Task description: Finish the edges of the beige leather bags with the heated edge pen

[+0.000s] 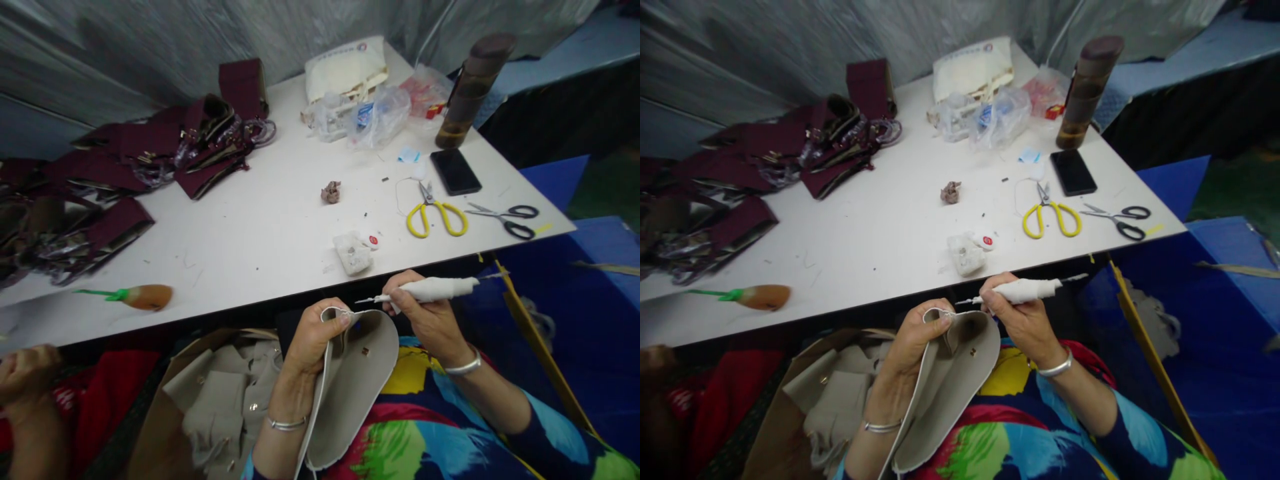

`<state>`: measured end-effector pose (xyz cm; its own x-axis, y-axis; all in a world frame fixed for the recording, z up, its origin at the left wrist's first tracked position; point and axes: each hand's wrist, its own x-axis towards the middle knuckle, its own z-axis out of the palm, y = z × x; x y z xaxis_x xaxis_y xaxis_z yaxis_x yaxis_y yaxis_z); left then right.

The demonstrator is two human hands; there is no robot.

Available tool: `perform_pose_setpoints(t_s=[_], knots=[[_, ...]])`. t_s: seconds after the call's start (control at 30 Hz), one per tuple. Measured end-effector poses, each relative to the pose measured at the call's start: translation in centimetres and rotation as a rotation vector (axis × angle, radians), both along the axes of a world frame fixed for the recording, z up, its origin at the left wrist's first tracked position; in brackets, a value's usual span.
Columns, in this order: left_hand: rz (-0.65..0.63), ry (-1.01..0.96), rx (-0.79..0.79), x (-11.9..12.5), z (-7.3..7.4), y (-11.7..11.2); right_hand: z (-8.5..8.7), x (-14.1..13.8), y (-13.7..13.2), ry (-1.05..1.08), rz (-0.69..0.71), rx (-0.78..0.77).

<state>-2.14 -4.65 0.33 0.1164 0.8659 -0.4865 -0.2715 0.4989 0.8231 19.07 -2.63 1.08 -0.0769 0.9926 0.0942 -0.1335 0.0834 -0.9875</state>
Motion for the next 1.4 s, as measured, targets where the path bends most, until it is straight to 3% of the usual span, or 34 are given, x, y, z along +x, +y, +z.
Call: perform_pose_setpoints(t_s=[0.37,0.47,0.6,0.8,0.93,1.07,1.2,1.3,1.4], knots=[[-0.124,0.071,0.097,-0.7,0.5,0.1,-0.8,-0.2,-0.4,0.143,0.045,-0.086],[-0.091,0.107,0.114,-0.4,0.8,0.1,-0.9,-0.2,-0.5,0.148,0.065,-0.079],[0.158,0.128,0.060,-2.0,2.2,0.2,-0.3,0.0,-0.8,0.097,0.060,-0.084],[0.651,0.362,0.232,-8.8,7.1,-2.1,1.4,-0.5,-1.5,-0.003,-0.016,-0.012],[0.931,0.543,0.407,-9.9,9.0,-4.8,1.3,-1.9,-2.4,-0.071,0.172,-0.027],[1.131,0.718,0.539,-8.5,8.4,-5.6,1.1,-3.4,-3.3,-0.250,0.419,0.230],[1.205,0.798,0.563,-7.5,6.8,-5.0,0.9,-4.3,-4.1,-0.550,0.473,0.489],[1.188,0.765,0.540,-7.0,5.8,-4.8,0.5,-4.7,-4.6,-0.705,0.457,0.506],[1.148,0.720,0.492,-6.7,4.6,-5.1,0.1,-4.9,-4.8,-0.652,0.422,0.436]])
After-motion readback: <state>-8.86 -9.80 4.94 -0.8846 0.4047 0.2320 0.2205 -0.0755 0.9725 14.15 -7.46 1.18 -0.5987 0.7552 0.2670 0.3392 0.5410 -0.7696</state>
